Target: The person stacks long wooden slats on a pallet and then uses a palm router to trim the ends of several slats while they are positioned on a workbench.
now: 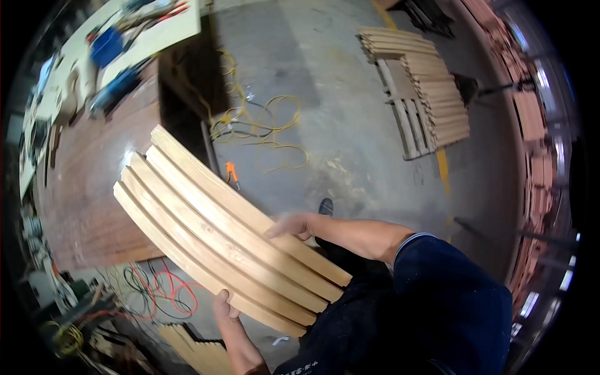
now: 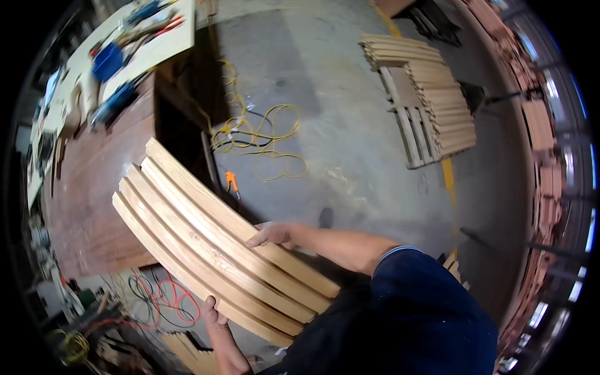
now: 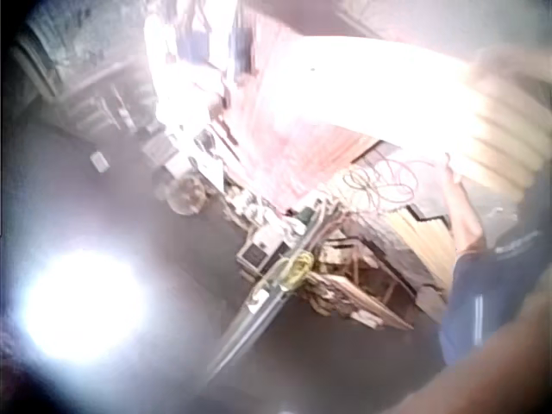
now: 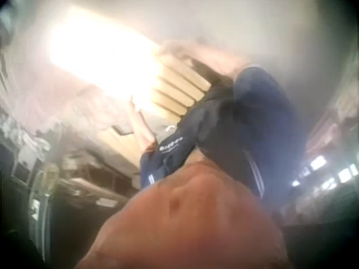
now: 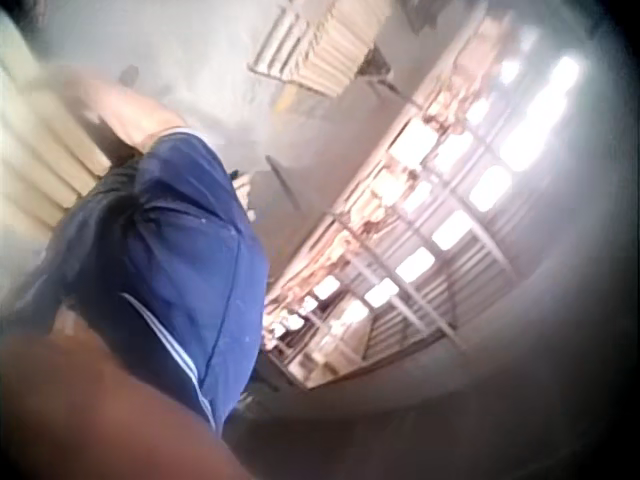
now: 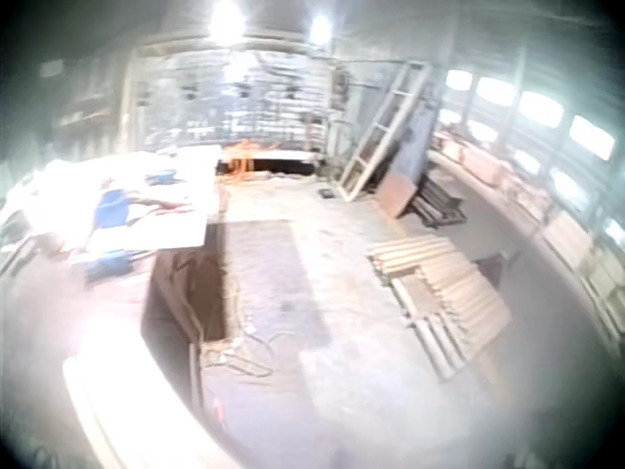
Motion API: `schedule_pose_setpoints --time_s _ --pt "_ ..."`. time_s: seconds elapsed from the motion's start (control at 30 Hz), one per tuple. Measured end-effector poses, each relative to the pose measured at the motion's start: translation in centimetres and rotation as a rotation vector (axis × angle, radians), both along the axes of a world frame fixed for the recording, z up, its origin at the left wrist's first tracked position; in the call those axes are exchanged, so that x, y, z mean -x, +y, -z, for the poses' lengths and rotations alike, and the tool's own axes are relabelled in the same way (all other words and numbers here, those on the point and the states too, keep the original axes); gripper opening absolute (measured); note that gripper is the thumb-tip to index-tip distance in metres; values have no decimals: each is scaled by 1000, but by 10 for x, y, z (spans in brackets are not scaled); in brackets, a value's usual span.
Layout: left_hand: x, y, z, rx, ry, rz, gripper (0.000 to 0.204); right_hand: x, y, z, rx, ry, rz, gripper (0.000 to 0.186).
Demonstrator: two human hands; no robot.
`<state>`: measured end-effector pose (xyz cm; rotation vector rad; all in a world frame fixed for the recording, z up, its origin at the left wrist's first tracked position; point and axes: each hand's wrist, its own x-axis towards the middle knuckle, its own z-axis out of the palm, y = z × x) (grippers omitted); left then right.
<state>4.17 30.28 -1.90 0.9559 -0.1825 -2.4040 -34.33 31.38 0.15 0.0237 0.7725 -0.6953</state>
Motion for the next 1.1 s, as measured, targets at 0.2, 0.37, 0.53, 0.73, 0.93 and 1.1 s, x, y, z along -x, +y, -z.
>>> schedule_pose_setpoints --time_s 0.2,0.37,0.53,0.73,0.93,1.1 --pt "155 -15 -59 190 -32 235 75 109 72 7 122 -16 266 65" --pt "297 -21 -97 343 -62 446 76 220 139 -23 125 112 479 63" --pt "455 -20 -115 290 -11 722 75 325 214 -35 174 109 773 58" --pt "659 0 -109 360 39 1005 74 431 301 -39 140 200 1130 54" --pt "850 18 -83 381 26 1270 70 531 368 3 -20 238 1286 55" --pt "975 44 -71 161 42 1578 68 563 399 45 -12 -1 1543 58"
